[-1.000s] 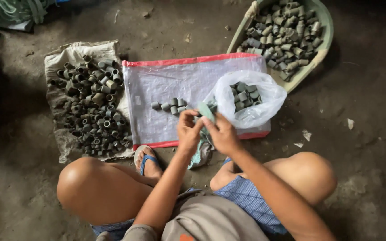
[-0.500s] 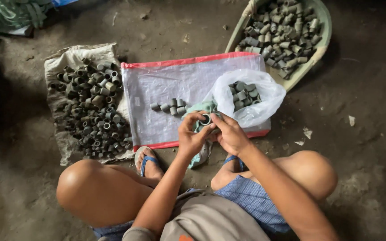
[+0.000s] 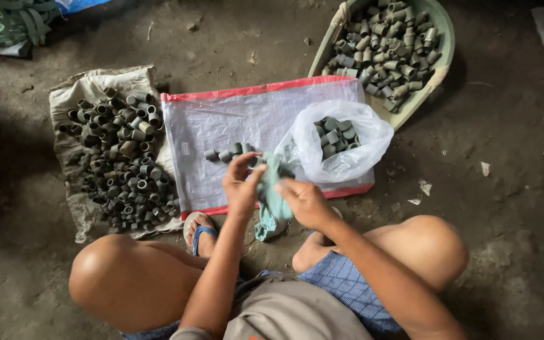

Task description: Cleaning and sorting small grey pipe fittings by wiping them with a cloth and placing them on a plastic sheet.

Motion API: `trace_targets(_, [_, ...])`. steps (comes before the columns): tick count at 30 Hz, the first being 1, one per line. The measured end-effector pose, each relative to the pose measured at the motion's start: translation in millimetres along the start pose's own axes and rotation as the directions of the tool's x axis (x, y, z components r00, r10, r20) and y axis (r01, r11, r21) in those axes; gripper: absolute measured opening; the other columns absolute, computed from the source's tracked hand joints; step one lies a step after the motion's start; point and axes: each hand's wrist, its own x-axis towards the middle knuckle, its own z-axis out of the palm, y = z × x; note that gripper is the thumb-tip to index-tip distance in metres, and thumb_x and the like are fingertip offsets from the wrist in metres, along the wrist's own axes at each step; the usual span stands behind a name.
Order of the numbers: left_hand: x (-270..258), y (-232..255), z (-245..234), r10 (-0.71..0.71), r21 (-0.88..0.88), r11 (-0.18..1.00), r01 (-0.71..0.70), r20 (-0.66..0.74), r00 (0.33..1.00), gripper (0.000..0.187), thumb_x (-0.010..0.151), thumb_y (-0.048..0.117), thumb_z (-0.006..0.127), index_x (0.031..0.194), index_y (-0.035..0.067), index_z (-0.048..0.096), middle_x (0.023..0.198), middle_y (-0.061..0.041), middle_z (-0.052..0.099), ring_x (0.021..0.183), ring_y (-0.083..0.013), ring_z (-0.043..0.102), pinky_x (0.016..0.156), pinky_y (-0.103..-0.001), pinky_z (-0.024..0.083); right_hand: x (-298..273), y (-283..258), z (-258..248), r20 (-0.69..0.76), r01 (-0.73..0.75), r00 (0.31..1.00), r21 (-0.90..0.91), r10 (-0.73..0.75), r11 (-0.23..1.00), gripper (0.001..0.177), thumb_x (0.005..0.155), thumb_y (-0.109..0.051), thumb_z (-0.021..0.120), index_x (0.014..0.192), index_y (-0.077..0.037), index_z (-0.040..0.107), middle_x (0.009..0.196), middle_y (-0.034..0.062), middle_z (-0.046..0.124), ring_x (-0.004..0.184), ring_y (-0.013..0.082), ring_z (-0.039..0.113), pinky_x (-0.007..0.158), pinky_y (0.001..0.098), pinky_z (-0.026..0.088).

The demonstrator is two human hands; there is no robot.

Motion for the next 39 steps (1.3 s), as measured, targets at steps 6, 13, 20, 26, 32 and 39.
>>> trace_targets(6, [27.4,-55.7,-4.0,-0.302,0.343,0.904,0.254,0.094,0.949,0.045,0.075,0.018,0.092,0.115,0.007,0.075,0.111,-0.022,0.075,0.095,-0.0313,0.075,0.080,-0.041,0.061,-8.0,5.8,-5.7,0.655,0.233,0.737,-0.477,0.166,0.847,0.026,0.098,-0.026,0.058,0.108,-0.012,0.078,0.099,0.0168,0.078,0.099,0.0384,0.074,0.092,0.0512,0.059])
trace_targets(13, [45.8,-44.7,84.2,-0.357,0.430,0.871,0.240,0.215,0.909,0.072,0.063,0.032,0.100,0.125,0.014,0.069,0.116,-0.028,0.072,0.103,-0.0437,0.072,0.083,-0.047,0.063,3.3,25.1,-1.6,0.571,0.206,0.750,-0.682,0.334,0.702,0.032,0.097,-0.030,0.053,0.097,-0.012,0.079,0.090,0.0156,0.077,0.095,0.0362,0.075,0.086,0.0523,0.059])
trace_targets(20, [128.3,-148.6,46.2,-0.167,0.542,0.837,0.071,0.130,0.977,0.044,0.091,0.043,0.077,0.122,0.012,0.071,0.112,-0.020,0.075,0.100,-0.0429,0.074,0.083,-0.052,0.062,7.9,4.7,-18.7,0.585,0.205,0.735,-0.675,0.344,0.709,0.033,0.092,-0.027,0.052,0.096,-0.007,0.077,0.087,0.0217,0.076,0.091,0.0423,0.073,0.081,0.0514,0.059])
trace_targets(26, [144.7,-223.6,-35.3,-0.158,0.934,0.336,-0.118,0.179,0.971,0.021,0.085,0.032,0.072,0.104,0.023,0.072,0.098,-0.007,0.073,0.093,-0.0330,0.075,0.080,-0.045,0.062,9.6,10.4,-19.0,0.613,0.190,0.677,-0.681,0.408,0.707,0.030,0.098,-0.040,0.054,0.102,-0.017,0.073,0.094,0.0192,0.075,0.102,0.0400,0.071,0.092,0.0526,0.055])
trace_targets(32, [130.6,-258.2,-29.4,-0.168,0.755,-0.114,-0.646,0.626,0.762,0.018,0.088,0.023,0.064,0.102,0.031,0.072,0.104,0.002,0.066,0.107,-0.0249,0.060,0.080,-0.039,0.050,20.9,-11.0,-24.1,0.669,0.220,0.631,-0.640,0.393,0.736,0.021,0.101,-0.032,0.060,0.089,-0.016,0.058,0.080,0.0144,0.062,0.082,0.0332,0.060,0.077,0.0486,0.044])
trace_targets(39, [119.2,-269.7,-36.5,0.195,0.697,0.046,-0.716,0.697,0.690,0.008,0.082,0.018,0.058,0.089,0.014,0.060,0.085,-0.007,0.061,0.088,-0.0344,0.055,0.070,-0.049,0.039,33.8,-3.2,-36.7,0.596,0.123,0.728,-0.601,0.340,0.790,0.018,0.088,-0.033,0.070,0.088,-0.016,0.067,0.087,0.0155,0.073,0.082,0.0374,0.068,0.068,0.0476,0.045])
